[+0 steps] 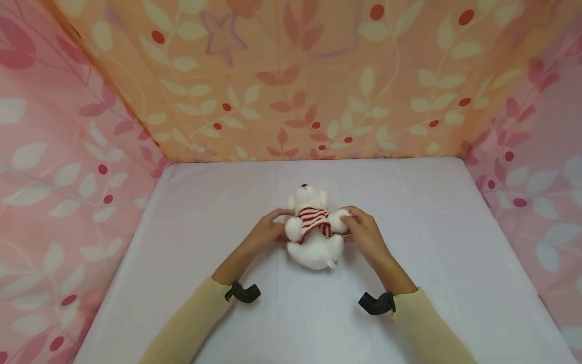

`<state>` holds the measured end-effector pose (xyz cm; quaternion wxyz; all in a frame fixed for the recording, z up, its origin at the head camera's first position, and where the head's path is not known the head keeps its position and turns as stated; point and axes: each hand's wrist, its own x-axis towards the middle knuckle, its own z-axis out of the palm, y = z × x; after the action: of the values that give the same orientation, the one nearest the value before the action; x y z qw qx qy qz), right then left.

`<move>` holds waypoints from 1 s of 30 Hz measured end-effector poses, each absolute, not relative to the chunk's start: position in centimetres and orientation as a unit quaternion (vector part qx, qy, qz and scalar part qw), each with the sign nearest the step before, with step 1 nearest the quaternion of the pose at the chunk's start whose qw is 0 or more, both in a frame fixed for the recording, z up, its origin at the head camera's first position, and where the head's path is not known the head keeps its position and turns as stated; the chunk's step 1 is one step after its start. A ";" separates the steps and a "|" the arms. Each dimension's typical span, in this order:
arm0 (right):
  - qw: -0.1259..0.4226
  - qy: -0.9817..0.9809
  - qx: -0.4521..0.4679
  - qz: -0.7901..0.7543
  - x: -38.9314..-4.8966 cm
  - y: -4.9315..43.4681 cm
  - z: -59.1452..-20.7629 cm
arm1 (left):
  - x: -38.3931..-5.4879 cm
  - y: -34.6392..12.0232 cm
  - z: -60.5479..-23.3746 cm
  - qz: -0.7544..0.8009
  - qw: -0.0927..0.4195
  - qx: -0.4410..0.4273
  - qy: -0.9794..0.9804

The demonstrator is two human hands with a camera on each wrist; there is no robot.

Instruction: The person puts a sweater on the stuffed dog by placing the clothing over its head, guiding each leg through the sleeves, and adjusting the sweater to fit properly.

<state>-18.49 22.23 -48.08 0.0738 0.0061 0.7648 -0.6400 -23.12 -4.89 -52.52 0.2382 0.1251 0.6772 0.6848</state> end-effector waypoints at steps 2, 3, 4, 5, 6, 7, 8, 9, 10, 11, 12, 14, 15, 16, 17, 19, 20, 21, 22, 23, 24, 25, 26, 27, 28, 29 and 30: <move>0.088 0.752 0.000 -0.653 -18.1 22.2 -48.6 | -22.8 -5.3 -52.4 0.666 0.216 0.165 0.694; 0.093 0.749 -0.008 -0.655 -18.0 22.3 -48.9 | -22.6 -5.5 -52.3 0.656 0.204 0.185 0.702; 0.097 0.747 -0.021 -0.658 -18.0 22.4 -49.1 | -22.5 -5.6 -52.2 0.652 0.196 0.203 0.704; 0.100 0.744 -0.036 -0.659 -18.2 22.5 -49.3 | -22.4 -5.8 -52.0 0.651 0.188 0.218 0.703; 0.102 0.738 -0.049 -0.665 -18.4 22.5 -49.5 | -22.3 -5.8 -51.8 0.651 0.181 0.226 0.702; 0.103 0.735 -0.061 -0.668 -18.7 22.6 -49.7 | -22.3 -5.9 -51.5 0.650 0.174 0.234 0.702; 0.104 0.733 -0.073 -0.668 -19.1 22.7 -49.8 | -22.3 -6.0 -51.3 0.646 0.166 0.242 0.705; 0.104 0.733 -0.082 -0.667 -19.5 22.7 -50.0 | -22.3 -6.0 -51.1 0.643 0.162 0.246 0.707; 0.106 0.732 -0.086 -0.668 -19.9 22.7 -50.2 | -22.3 -6.0 -50.9 0.641 0.161 0.248 0.708; 0.107 0.730 -0.087 -0.669 -20.3 22.7 -50.5 | -22.4 -5.9 -50.8 0.637 0.157 0.252 0.711; 0.110 0.732 -0.088 -0.667 -20.6 22.7 -50.7 | -22.5 -5.8 -50.7 0.631 0.150 0.255 0.717; 0.115 0.739 -0.095 -0.658 -21.1 22.7 -51.2 | -22.8 -5.6 -50.6 0.616 0.132 0.264 0.730; 0.117 0.741 -0.097 -0.654 -21.3 22.6 -51.5 | -22.9 -5.5 -50.5 0.610 0.123 0.266 0.736; 0.119 0.745 -0.102 -0.649 -21.5 22.6 -51.7 | -23.0 -5.2 -50.6 0.604 0.112 0.268 0.743; 0.120 0.749 -0.109 -0.643 -21.7 22.6 -51.9 | -23.1 -5.0 -50.7 0.597 0.105 0.266 0.749; 0.119 0.755 -0.121 -0.633 -22.0 22.5 -52.1 | -23.4 -4.6 -51.1 0.586 0.097 0.263 0.760; 0.116 0.758 -0.127 -0.629 -22.1 22.5 -52.2 | -23.6 -4.4 -51.5 0.582 0.095 0.260 0.765; 0.113 0.761 -0.130 -0.625 -22.3 22.5 -52.2 | -23.7 -4.3 -51.8 0.579 0.094 0.255 0.769; 0.111 0.763 -0.132 -0.623 -22.4 22.5 -52.2 | -23.8 -4.2 -52.2 0.575 0.094 0.250 0.773; 0.110 0.764 -0.132 -0.622 -22.4 22.5 -52.2 | -23.8 -4.1 -52.5 0.572 0.092 0.244 0.777; 0.110 0.764 -0.132 -0.622 -22.5 22.5 -52.1 | -24.0 -4.0 -53.0 0.572 0.091 0.241 0.779; 0.111 0.765 -0.133 -0.621 -22.5 22.5 -52.1 | -24.1 -4.0 -53.4 0.571 0.089 0.236 0.781; 0.113 0.765 -0.132 -0.620 -22.5 22.4 -52.0 | -24.1 -4.0 -53.5 0.573 0.087 0.233 0.781; 0.116 0.764 -0.133 -0.620 -22.5 22.4 -52.0 | -24.1 -4.1 -53.6 0.574 0.086 0.231 0.781; 0.118 0.763 -0.139 -0.621 -22.5 22.4 -52.0 | -24.1 -4.1 -53.7 0.576 0.086 0.231 0.780; 0.120 0.761 -0.141 -0.622 -22.5 22.4 -52.0 | -24.1 -4.1 -53.7 0.576 0.086 0.231 0.779; 0.121 0.759 -0.144 -0.623 -22.6 22.3 -52.0 | -24.1 -4.1 -53.8 0.577 0.086 0.232 0.779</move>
<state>-22.55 22.33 -52.04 0.1209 -0.1441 0.7591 -0.6232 -24.09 -4.09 -53.76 0.0864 0.2316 0.7787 0.5767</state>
